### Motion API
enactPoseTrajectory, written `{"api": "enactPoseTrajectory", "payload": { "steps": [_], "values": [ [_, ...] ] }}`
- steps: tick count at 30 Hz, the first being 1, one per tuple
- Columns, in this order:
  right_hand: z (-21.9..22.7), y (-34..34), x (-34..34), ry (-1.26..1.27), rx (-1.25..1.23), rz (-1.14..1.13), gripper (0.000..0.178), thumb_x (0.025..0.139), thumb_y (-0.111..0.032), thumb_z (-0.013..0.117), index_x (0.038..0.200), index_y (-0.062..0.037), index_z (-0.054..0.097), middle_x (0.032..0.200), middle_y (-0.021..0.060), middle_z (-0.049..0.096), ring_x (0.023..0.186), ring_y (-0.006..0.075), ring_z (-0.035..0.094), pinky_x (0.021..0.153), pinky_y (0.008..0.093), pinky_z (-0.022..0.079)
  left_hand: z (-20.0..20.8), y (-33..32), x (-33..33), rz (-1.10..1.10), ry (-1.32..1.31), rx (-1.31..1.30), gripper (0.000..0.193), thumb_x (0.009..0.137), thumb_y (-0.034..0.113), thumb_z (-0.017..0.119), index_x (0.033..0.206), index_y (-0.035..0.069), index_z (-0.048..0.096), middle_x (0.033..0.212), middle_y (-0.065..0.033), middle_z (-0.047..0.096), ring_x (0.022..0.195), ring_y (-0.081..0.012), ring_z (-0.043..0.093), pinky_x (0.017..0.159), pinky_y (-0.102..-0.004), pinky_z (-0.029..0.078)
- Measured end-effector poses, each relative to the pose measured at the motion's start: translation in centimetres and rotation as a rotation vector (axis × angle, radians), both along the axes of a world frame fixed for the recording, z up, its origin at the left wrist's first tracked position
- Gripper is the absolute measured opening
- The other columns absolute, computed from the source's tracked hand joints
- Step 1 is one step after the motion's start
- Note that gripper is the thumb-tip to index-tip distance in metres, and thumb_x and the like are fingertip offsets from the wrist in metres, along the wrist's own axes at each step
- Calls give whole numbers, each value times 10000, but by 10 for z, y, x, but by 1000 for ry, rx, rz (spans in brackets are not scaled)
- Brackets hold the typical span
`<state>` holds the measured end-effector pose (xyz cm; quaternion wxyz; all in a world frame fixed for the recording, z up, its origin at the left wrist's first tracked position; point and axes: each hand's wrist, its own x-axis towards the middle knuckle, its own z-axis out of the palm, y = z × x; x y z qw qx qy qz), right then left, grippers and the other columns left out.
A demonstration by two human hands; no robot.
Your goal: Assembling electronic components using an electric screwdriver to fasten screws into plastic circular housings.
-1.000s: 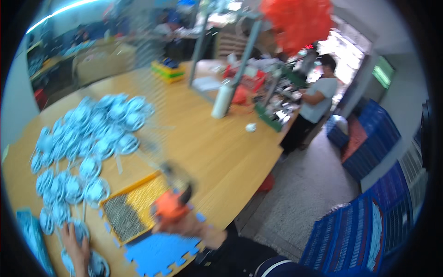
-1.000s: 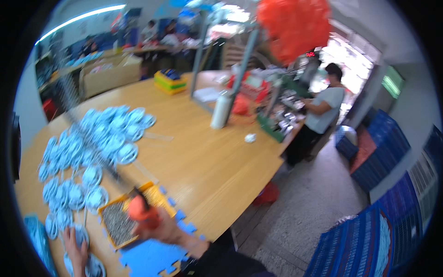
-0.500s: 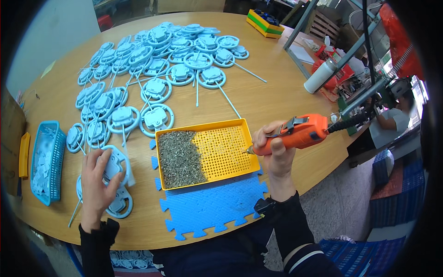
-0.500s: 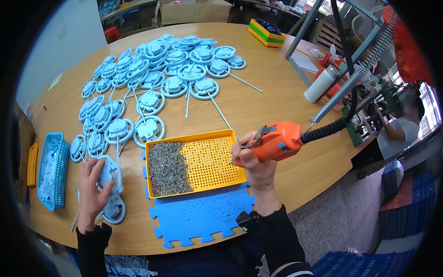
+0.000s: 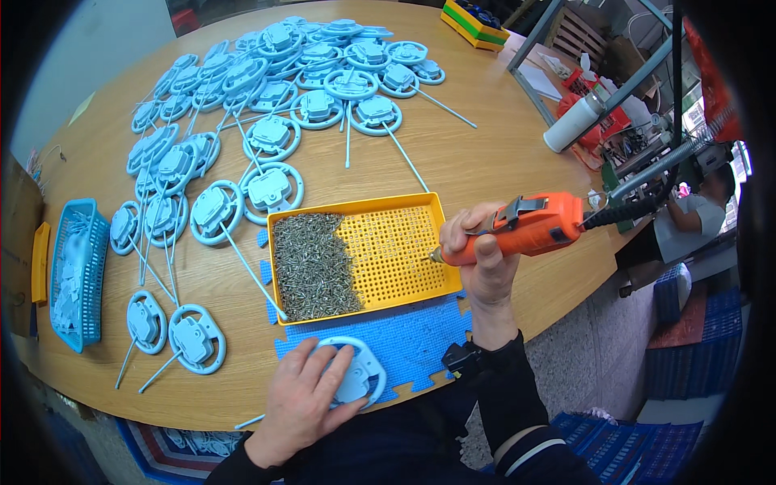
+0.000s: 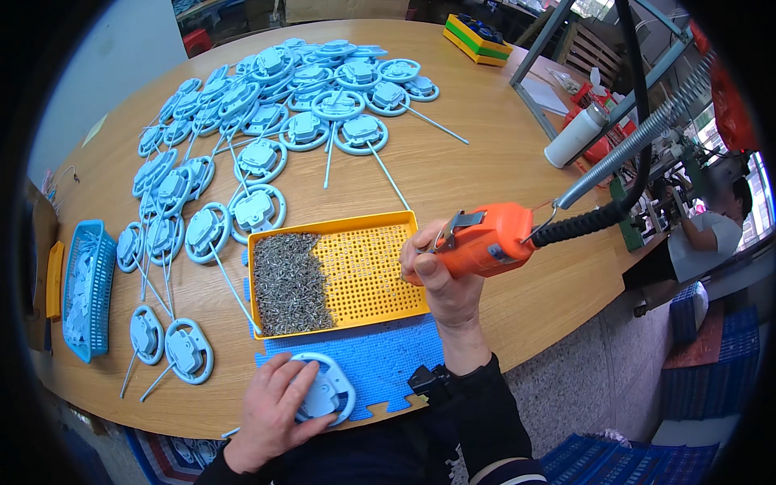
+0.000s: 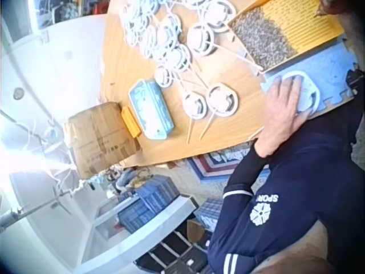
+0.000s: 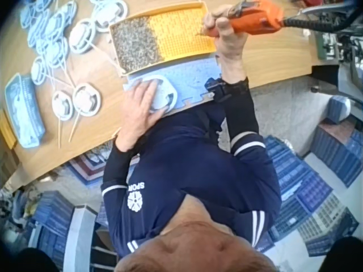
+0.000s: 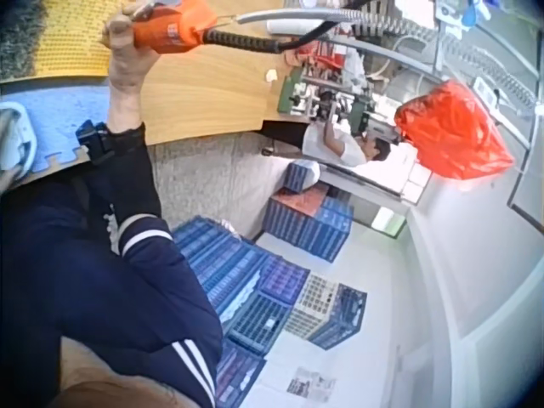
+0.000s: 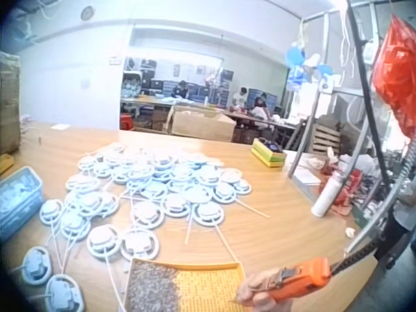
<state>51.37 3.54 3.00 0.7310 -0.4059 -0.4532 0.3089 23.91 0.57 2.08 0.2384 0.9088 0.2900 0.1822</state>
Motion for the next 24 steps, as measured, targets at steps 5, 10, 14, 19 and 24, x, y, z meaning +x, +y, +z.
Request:
{"api": "enactPoseTrajectory", "payload": {
  "steps": [5, 10, 14, 19, 24],
  "values": [
    [-2, -1, -1, 12, 12, 10, 431, 791, -427, 727, 906, -75, 507, 665, 41, 531, 605, 148, 521, 581, 308, 446, -21, -9, 7, 10, -47, 25, 704, 661, 327, 787, 1236, 24, 516, 1150, -144, 533, 1089, -367, 489, 900, -468, 408],
    [0, -7, 0, -26, 19, -3, 431, 799, -429, 719, 914, -72, 506, 671, 40, 531, 609, 153, 522, 581, 308, 444, -16, -20, 7, 162, -7, 6, 710, 640, 341, 800, 1195, 0, 515, 1178, -156, 508, 1127, -366, 449, 939, -505, 341],
    [17, -18, -11, -5, 82, -18, 478, 798, -487, 700, 934, -72, 506, 683, 37, 526, 594, 151, 508, 564, 301, 430, -20, -20, 11, 191, -30, 13, 686, 637, 363, 796, 1151, -2, 526, 1165, -162, 499, 1118, -348, 445, 947, -498, 311],
    [49, -56, -37, 41, 126, 134, 546, 779, -502, 710, 976, -39, 496, 698, 62, 542, 618, 169, 536, 584, 306, 454, -27, -14, 33, 141, -105, 26, 659, 635, 355, 781, 1136, 3, 535, 1167, -167, 494, 1110, -335, 441, 941, -482, 302],
    [32, -77, -75, -10, 9, 228, 564, 787, -587, 640, 927, -65, 479, 668, 25, 510, 580, 144, 524, 558, 295, 448, -28, -15, 30, 167, -101, 30, 652, 624, 336, 791, 1127, 9, 534, 1163, -161, 489, 1104, -321, 442, 941, -488, 296]
  ]
}}
